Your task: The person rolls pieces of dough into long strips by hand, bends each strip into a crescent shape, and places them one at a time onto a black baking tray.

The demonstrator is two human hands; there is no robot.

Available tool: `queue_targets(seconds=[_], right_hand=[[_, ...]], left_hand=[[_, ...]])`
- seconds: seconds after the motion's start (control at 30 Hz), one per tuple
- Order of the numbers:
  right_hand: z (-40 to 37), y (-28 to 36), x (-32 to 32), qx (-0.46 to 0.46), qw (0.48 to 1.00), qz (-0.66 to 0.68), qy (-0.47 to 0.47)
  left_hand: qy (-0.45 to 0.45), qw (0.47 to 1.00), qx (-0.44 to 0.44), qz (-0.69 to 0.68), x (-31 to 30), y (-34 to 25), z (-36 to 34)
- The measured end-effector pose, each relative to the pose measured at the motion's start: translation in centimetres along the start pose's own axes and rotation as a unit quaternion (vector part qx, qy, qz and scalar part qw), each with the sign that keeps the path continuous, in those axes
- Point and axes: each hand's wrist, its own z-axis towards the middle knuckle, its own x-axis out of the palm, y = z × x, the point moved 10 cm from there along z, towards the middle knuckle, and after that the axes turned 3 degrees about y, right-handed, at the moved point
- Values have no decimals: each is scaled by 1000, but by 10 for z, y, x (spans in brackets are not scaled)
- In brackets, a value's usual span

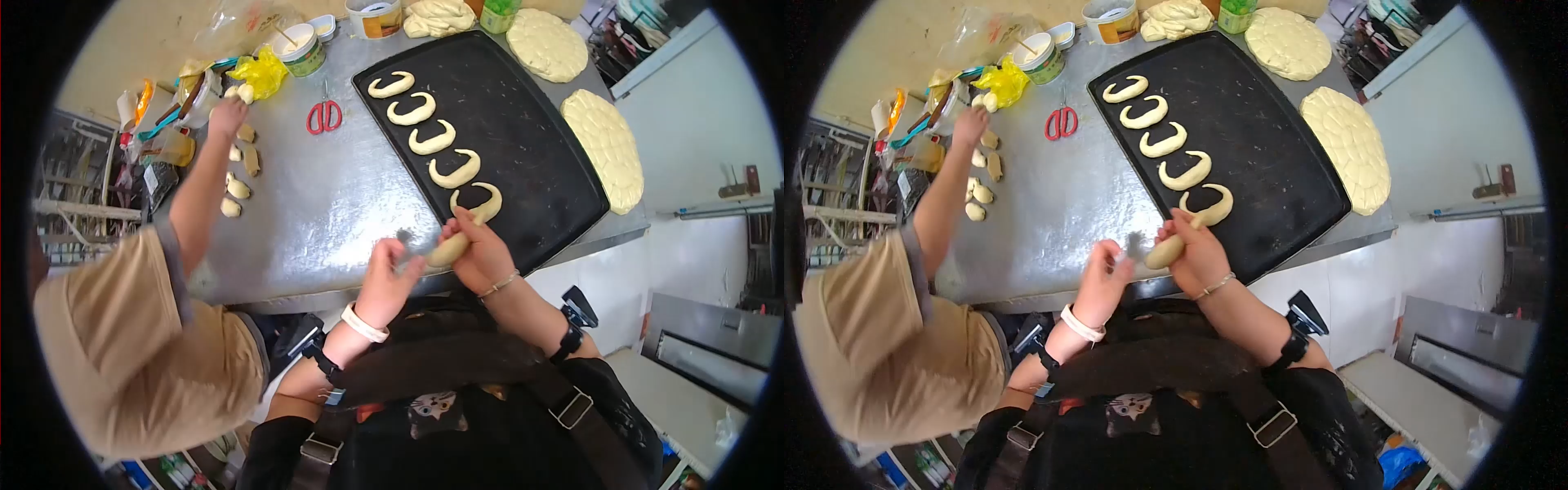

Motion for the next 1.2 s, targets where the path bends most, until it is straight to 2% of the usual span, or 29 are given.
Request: queue_targets(seconds=[0.03,0.07,0.1,0.13,0.2,0.27,0.33,0.4,0.43,0.53,0.6,0.67,0.7,0.77,0.8,0.83,0.9,0.93,1.03,1.13,1.2], right_hand=[[-6,16,-10,5,1000,5,0],[-10,31,-23,10,1000,10,-2],[-14,43,-28,11,1000,15,25],[-12,53,-41,19,999,26,36],[-12,63,-71,32,997,51,47],[-18,87,-86,3,1000,-6,17],[-18,113,-112,-47,982,-176,-47],[-7,126,-134,-11,911,-410,-44],[1,131,-142,7,855,-517,-37],[19,131,-141,42,758,-647,69],[26,130,-128,53,659,-741,122],[30,124,-116,66,531,-824,186],[30,123,-105,32,499,-839,215],[36,118,-104,7,391,-888,243],[35,115,-98,-8,336,-907,255],[37,115,-102,26,288,-928,235],[33,120,-93,44,235,-949,207],[30,123,-91,55,209,-957,192],[24,134,-88,35,179,-969,168],[20,141,-89,-40,197,-967,156],[10,144,-75,-121,258,-937,200]], left_hand=[[144,937,-161,-275,52,52,-4],[268,755,-296,-521,104,60,-25],[211,748,-387,-497,131,28,-25],[147,692,-387,-592,152,2,-12],[2,680,-259,-686,173,39,29],[-106,694,-233,-673,174,85,35],[-168,782,-249,-546,167,74,30],[-171,872,-230,-396,157,72,31],[-172,894,-222,-349,154,71,31],[-126,968,-172,-135,150,67,42],[-125,981,-141,44,149,64,47],[-71,965,-148,205,157,53,54],[-74,958,-133,244,158,52,56],[-82,938,-99,323,160,49,59],[-88,933,-116,329,159,49,59],[-94,928,-132,336,160,49,58],[-85,915,-184,348,160,44,57],[-84,912,-182,358,160,38,55],[-84,896,-162,406,162,22,50],[-97,866,-98,480,163,3,44],[-115,847,-29,519,160,-2,38]])
